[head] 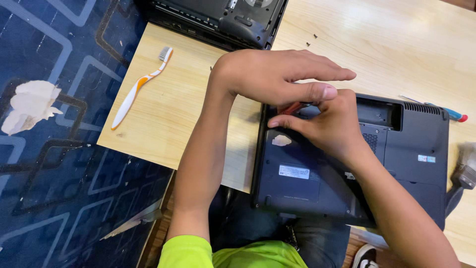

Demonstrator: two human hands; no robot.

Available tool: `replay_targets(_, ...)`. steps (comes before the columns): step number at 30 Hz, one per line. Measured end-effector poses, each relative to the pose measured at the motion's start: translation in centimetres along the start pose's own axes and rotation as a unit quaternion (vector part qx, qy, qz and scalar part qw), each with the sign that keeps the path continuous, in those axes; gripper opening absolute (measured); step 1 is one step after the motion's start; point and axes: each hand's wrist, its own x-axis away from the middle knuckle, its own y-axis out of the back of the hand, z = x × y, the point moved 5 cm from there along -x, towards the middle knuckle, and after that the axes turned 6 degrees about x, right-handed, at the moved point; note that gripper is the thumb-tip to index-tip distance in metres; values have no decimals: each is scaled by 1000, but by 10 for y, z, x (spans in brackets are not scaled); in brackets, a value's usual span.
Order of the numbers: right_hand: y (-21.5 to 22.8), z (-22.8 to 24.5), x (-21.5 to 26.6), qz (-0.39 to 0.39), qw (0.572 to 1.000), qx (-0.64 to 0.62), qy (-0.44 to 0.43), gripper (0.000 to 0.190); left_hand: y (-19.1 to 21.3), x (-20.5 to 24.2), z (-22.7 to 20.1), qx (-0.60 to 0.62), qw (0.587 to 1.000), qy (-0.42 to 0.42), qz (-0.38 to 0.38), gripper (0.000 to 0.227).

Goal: The person uses a screwdriver to remove screws from the bottom panel of a laptop. They place the removed screws on the table and continue unscrewing additional fasteners from different locations on the laptop's underside.

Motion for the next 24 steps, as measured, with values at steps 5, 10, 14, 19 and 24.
replay_targets(5,1,3,2,63,995,6,74,9,2,2,-2,9,1000,-27,-4,53)
replay_targets(10,4,8,4,-54,997,29,43,25,-3,-2,-1,20,999,-31,15,58)
replay_targets(14,5,0,5,40,999,-3,32,7,-9,-10,0,55,997,-44,24,52)
replay_targets(19,9,4,3,-41,997,25,54,16,-12,-12,-2,91,993,-60,38,54)
replay_targets(24,7,5,2,67,996,-53,33,9,-7,-9,-2,92,996,1,15,56)
